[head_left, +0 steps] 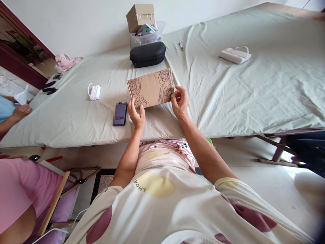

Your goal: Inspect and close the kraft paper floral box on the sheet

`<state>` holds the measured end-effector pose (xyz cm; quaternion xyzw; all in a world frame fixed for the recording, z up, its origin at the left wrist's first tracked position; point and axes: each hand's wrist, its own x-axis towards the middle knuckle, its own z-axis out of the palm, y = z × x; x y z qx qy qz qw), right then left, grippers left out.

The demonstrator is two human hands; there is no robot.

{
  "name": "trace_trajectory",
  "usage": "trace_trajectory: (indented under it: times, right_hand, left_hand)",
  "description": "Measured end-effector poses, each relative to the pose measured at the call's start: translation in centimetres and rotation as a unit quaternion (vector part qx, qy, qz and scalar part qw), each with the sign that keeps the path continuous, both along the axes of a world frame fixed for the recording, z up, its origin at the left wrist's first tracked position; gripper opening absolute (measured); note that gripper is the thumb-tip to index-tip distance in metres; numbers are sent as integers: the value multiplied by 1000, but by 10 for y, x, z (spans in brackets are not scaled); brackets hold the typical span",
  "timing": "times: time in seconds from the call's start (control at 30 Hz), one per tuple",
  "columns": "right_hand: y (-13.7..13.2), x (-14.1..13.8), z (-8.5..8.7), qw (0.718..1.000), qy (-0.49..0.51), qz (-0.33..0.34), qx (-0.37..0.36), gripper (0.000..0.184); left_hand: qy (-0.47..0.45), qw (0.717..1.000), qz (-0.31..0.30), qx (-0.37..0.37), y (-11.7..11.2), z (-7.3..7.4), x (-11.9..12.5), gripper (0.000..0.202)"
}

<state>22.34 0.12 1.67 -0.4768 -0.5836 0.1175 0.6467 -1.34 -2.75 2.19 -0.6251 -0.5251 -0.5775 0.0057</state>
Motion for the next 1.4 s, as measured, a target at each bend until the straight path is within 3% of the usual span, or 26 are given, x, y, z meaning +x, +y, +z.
trace_trajectory:
  times: [0.23,0.5,0.7,0.9,1.1,1.23,1.4]
  right_hand:
    - [-15,0,11,998,-25,-10,59,57]
    - [-17,-7,20,998,-56,1,43,54]
    - [-16,-6,19,998,-46,4,32,53]
    - [-13,-7,16,999,-31,3,29,53]
    - [-13,-9,15,999,-22,4,28,54]
    - [-14,-8,16,999,-26,11,23,54]
    - [-17,-8,20,999,-44,3,20,55]
  left_hand:
    - [10,999,30,-38,0,13,-1,53]
    - [140,979,79,-125,-14,31,15,55]
    - [225,959,13,-170,-25,46,36,57]
    - [290,940,-39,-176,-36,48,66,67]
    - [324,927,-77,-172,-40,49,93,63]
    - [318,930,-78,-168,-37,47,86,63]
    - [233,960,-60,-145,-28,39,51,62]
